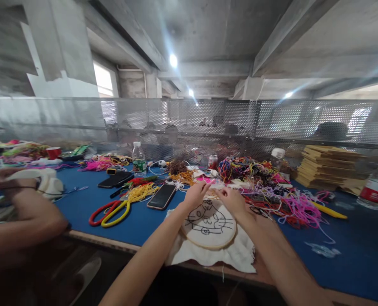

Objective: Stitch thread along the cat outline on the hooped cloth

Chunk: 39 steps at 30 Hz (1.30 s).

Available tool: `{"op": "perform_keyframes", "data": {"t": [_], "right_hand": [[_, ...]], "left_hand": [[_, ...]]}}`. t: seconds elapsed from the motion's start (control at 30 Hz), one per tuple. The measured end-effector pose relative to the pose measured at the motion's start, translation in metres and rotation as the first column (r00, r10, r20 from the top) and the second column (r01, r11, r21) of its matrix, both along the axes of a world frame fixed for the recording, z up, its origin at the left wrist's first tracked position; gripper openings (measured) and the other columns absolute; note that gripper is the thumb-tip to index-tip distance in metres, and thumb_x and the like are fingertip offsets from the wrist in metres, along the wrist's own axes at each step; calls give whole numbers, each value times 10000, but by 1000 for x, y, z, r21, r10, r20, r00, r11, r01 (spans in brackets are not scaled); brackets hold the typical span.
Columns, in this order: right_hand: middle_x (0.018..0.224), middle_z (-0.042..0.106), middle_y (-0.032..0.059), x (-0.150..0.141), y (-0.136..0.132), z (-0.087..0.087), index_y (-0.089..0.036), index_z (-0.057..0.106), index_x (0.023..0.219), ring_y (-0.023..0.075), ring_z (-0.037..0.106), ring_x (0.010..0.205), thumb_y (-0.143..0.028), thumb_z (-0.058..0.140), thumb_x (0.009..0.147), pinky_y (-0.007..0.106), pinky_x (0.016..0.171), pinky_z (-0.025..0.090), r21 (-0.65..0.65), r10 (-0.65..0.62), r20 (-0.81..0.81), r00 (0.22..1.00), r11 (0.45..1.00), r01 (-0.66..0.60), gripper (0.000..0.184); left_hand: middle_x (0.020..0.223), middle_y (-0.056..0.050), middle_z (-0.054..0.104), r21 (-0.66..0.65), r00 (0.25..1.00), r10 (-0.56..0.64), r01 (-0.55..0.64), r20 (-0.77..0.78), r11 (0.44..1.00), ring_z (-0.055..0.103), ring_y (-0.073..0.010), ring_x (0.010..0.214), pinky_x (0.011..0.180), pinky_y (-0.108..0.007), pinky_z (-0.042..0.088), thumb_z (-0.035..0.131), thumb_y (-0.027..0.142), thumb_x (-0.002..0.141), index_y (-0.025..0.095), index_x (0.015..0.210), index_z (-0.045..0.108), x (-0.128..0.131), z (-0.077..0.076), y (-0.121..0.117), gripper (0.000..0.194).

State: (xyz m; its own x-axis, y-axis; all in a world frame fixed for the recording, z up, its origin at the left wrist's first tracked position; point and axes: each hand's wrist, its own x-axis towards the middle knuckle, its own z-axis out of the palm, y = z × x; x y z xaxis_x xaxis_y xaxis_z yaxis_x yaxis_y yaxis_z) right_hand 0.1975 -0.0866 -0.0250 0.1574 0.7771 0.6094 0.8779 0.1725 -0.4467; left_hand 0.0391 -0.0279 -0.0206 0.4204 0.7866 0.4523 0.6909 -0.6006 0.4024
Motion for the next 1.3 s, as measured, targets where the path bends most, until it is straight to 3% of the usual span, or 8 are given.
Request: {"op": "perform_keyframes", "data": {"t": [0.13, 0.27, 0.43, 0.63, 0.73, 0.9, 1.1, 1.3], "right_hand": [[547, 518, -26, 6, 8, 6, -197, 503, 826, 139, 469, 486, -552, 447, 775, 223, 463, 231, 44, -81, -115, 990, 995, 86, 363], [583, 553, -25, 17, 9, 5, -190, 475, 1035, 161, 525, 527, -529, 453, 783, 224, 478, 269, 88, -56, -160, 986, 994, 70, 423], [712, 623, 24, 21, 9, 6, -212, 541, 859, 159, 557, 614, -439, 378, 850, 233, 536, 313, 129, 4, -100, 995, 992, 9, 279], [725, 628, 38, 25, 10, 6, -202, 546, 822, 164, 559, 634, -404, 378, 849, 239, 549, 318, 84, -26, -100, 995, 996, 35, 264], [725, 628, 39, 25, 11, 6, -197, 547, 825, 163, 560, 638, -394, 373, 847, 238, 545, 314, 52, -49, -93, 995, 997, 54, 264], [709, 630, 17, 23, 10, 6, -196, 526, 1008, 162, 564, 621, -484, 424, 822, 230, 525, 300, 53, -55, -103, 993, 997, 60, 358], [740, 647, 30, 25, 11, 5, -209, 574, 842, 159, 572, 660, -377, 374, 866, 231, 546, 298, 46, -18, -35, 999, 999, 19, 263], [725, 644, 38, 27, 13, 4, -205, 583, 829, 159, 555, 620, -383, 378, 871, 236, 515, 257, -2, -59, -10, 998, 998, 58, 274]], "left_hand": [[671, -13, 545, -53, 987, -94, 101, 127, 993, 488, -136, 654, 609, -223, 326, 272, 484, 893, 160, 711, 546, -1, -2, 6, 462], [667, -9, 540, -95, 965, -198, 217, 173, 972, 477, -129, 656, 622, -224, 327, 294, 473, 880, 149, 702, 558, 1, -5, 7, 454], [575, 8, 456, -145, 948, -231, 266, 217, 953, 415, -119, 587, 566, -229, 288, 307, 489, 857, 146, 637, 516, 3, -4, 4, 458], [462, 51, 298, -233, 906, -148, 256, 397, 938, 323, -97, 491, 527, -225, 267, 324, 594, 809, 178, 539, 351, 4, -1, 5, 496], [444, 58, 284, -257, 887, -144, 278, 439, 925, 305, -89, 468, 506, -218, 257, 332, 609, 801, 178, 537, 355, 3, 0, 6, 506], [450, 56, 316, -273, 890, -205, 332, 406, 903, 309, -83, 460, 486, -217, 242, 357, 578, 802, 167, 563, 414, 3, -2, 4, 479], [422, 57, 321, -342, 887, -219, 370, 407, 864, 305, -81, 431, 452, -224, 206, 372, 588, 787, 161, 579, 448, 4, -8, 6, 481], [399, 88, 248, -456, 821, -99, 407, 562, 791, 197, -53, 364, 401, -216, 143, 400, 614, 767, 173, 608, 416, 4, -2, 3, 468]]}}
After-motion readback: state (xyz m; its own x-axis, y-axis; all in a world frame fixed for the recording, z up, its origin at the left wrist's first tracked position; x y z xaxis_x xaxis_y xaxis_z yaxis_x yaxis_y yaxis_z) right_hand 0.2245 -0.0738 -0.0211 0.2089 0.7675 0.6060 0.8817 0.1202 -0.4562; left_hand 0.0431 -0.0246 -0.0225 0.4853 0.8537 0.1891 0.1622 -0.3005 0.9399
